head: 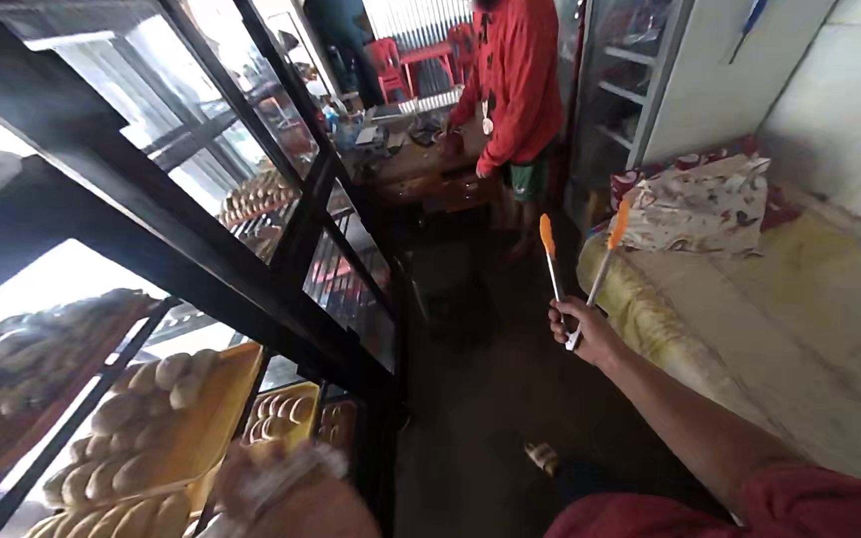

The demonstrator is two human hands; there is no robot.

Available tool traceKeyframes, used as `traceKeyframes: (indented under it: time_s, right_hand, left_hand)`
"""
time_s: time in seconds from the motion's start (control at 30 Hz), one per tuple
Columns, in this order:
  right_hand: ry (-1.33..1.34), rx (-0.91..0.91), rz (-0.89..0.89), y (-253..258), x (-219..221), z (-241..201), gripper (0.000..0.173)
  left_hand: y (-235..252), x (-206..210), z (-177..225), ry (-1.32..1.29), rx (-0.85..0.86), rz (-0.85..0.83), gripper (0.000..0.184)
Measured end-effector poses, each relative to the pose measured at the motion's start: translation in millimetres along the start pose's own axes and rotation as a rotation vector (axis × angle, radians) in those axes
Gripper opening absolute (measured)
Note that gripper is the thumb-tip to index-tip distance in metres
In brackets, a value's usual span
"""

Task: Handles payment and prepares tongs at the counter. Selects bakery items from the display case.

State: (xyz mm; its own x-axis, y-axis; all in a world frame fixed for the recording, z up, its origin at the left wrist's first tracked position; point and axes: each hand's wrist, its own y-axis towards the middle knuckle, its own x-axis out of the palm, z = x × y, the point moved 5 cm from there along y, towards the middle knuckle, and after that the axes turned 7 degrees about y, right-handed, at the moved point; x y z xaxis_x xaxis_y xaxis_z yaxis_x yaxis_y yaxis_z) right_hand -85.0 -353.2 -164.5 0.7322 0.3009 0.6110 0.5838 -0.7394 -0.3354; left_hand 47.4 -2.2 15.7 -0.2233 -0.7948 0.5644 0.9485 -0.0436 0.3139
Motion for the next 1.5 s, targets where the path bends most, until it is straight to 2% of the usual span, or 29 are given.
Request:
traceKeyframes:
  time_s: [0.07,0.13,0.23,0.33,0.5,0.67,0.83,1.0,1.13,1.27,1.4,1.43,1.5]
  right_hand:
    - [-0.009,-0.009,0.005,20.3,-7.3,-1.9,0.015]
    - [0.006,0.013,0.012,44.0,-11.1,-1.0,0.016]
    - [0.013,0.061,0.008,83.3,-10.5,-4.8,0.016]
    - [-0.012,0.052,-0.011,121.0,-15.6,-18.4,0.016]
    - [-0.078,-0.01,0.015,183.2,-33.2,-51.3,0.015]
    - [-0.219,-0.11,0.02,229.6,-56.5,-86.2,0.015]
    - [-0.352,-0.116,0.034,265.2,-79.5,-109.5,0.015]
    - [-0.35,-0.072,0.079,305.2,-83.0,-109.8,0.014]
    - [-0.483,0.028,0.02,354.5,-52.9,-105.7,0.019]
    - [-0.752,0.051,-0.093,429.7,-0.7,-106.8,0.037]
    - [-1.096,0.034,-0.239,509.0,58.1,-102.4,0.044]
    - [-1.173,0.039,-0.274,524.8,73.4,-100.9,0.046]
    - [-1.257,0.058,-0.345,557.5,102.7,-95.7,0.05]
  left_hand:
    - [20.7,-15.9,-87.8,-0.143,-0.416,0.039,0.058]
    - [29.1,-21.0,-159.0,-0.175,-0.714,0.193,0.056]
    - [36.2,9.0,-232.8,-0.151,-0.882,0.359,0.047]
    - [47.4,55.2,-281.0,-0.137,-0.983,0.319,0.048]
    - [77.4,114.5,-330.0,-0.042,-0.977,0.191,0.042]
    - [96.9,144.3,-380.3,0.028,-0.944,0.116,0.042]
    - [96.2,128.8,-432.0,-0.004,-0.996,0.175,0.038]
    - [107.4,99.4,-472.2,0.023,-1.031,0.367,0.034]
    - [125.2,92.3,-505.9,0.062,-1.059,0.439,0.031]
    - [160.7,96.7,-561.6,0.105,-1.086,0.357,0.031]
    - [214.0,125.8,-623.4,0.091,-1.121,0.292,0.03]
    - [227.1,139.3,-635.0,0.13,-1.117,0.245,0.028]
    - [252.2,170.3,-658.4,0.218,-1.086,0.026,0.027]
